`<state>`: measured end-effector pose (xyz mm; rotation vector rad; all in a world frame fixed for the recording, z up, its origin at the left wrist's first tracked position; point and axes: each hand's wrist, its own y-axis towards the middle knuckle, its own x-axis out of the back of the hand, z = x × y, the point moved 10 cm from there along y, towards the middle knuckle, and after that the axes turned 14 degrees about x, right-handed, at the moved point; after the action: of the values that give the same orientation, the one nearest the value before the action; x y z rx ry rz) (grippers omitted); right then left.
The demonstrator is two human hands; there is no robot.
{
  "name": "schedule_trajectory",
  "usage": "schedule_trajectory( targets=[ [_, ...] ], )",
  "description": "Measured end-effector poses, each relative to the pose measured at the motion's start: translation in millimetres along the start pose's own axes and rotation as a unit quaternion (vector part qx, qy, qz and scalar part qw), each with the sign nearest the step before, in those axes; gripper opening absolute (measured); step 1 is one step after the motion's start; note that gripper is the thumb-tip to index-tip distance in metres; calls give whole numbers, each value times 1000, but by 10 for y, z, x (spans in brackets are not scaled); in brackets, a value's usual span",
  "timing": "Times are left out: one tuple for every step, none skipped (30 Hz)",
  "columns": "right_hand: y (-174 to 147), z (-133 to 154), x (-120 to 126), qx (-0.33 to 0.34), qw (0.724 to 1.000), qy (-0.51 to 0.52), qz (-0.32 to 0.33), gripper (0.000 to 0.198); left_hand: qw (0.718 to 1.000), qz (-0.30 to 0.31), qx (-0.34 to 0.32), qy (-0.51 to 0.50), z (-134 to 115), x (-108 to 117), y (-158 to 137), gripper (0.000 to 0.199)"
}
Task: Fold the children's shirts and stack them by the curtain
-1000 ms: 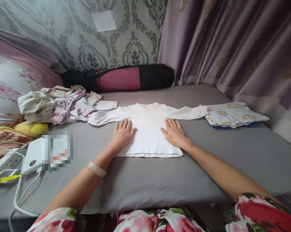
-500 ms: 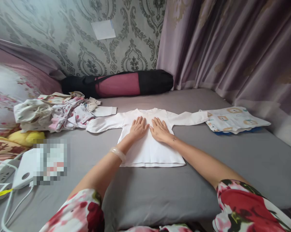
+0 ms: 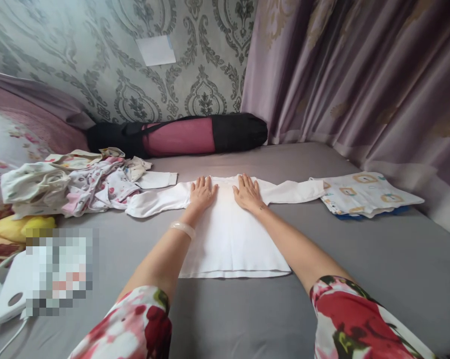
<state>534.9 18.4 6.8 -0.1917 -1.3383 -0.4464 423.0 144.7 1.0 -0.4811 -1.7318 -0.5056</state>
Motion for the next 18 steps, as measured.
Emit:
schedule_trajectory(
  targets=[
    [5,-6,1,0,1000,-2,-5,61,1000,-8,1,0,14,10,11,64],
    [6,-6,0,1,1000,-5,-8,61,1000,-13,0,1,21,15,15,64],
    [5,-3,-1,2,1000,-8,-11,61,1000,-16,-2,2,23,16,14,64],
    [2,3,-3,5,1000,-11,-12,61,1000,-17,-3,3,23,15,10,64],
    [-3,7,-3,6,1000,-13,-13,61,1000,-18,-4,4,22,16,3,64],
    [-8,11,-2,7,1000,-14,-14,62,1000,-19,-6,3,18,23,-7,63],
    [-13,15,1,8,1000,-13,-16,61,1000,-24,-9,1,14,38,-20,61],
    [-18,20,7,10,1000,-13,-18,61,999,-31,-11,-4,11,63,-35,59],
    [-23,26,16,13,1000,-12,-22,60,999,-42,-13,-10,10,98,-53,57],
    [-27,34,28,17,999,-11,-27,60,998,-55,-15,-17,9,141,-72,55],
    [-32,41,38,21,999,-10,-31,59,997,-69,-20,-25,5,187,-94,53],
    [-37,48,48,25,999,-9,-34,58,996,-81,-25,-32,-1,229,-116,51],
    [-43,50,51,28,999,-7,-33,58,995,-85,-32,-37,-13,257,-135,48],
    [-51,50,47,31,999,-4,-27,58,995,-83,-41,-39,-29,271,-152,45],
    [-63,49,39,35,999,0,-17,58,995,-77,-49,-39,-49,274,-165,42],
    [-78,49,29,42,999,4,-4,58,995,-69,-56,-36,-67,271,-175,39],
    [-99,50,20,50,999,10,10,58,996,-63,-59,-33,-80,267,-181,37],
    [-126,50,14,59,998,16,25,58,996,-59,-62,-30,-90,266,-185,37]
  ],
)
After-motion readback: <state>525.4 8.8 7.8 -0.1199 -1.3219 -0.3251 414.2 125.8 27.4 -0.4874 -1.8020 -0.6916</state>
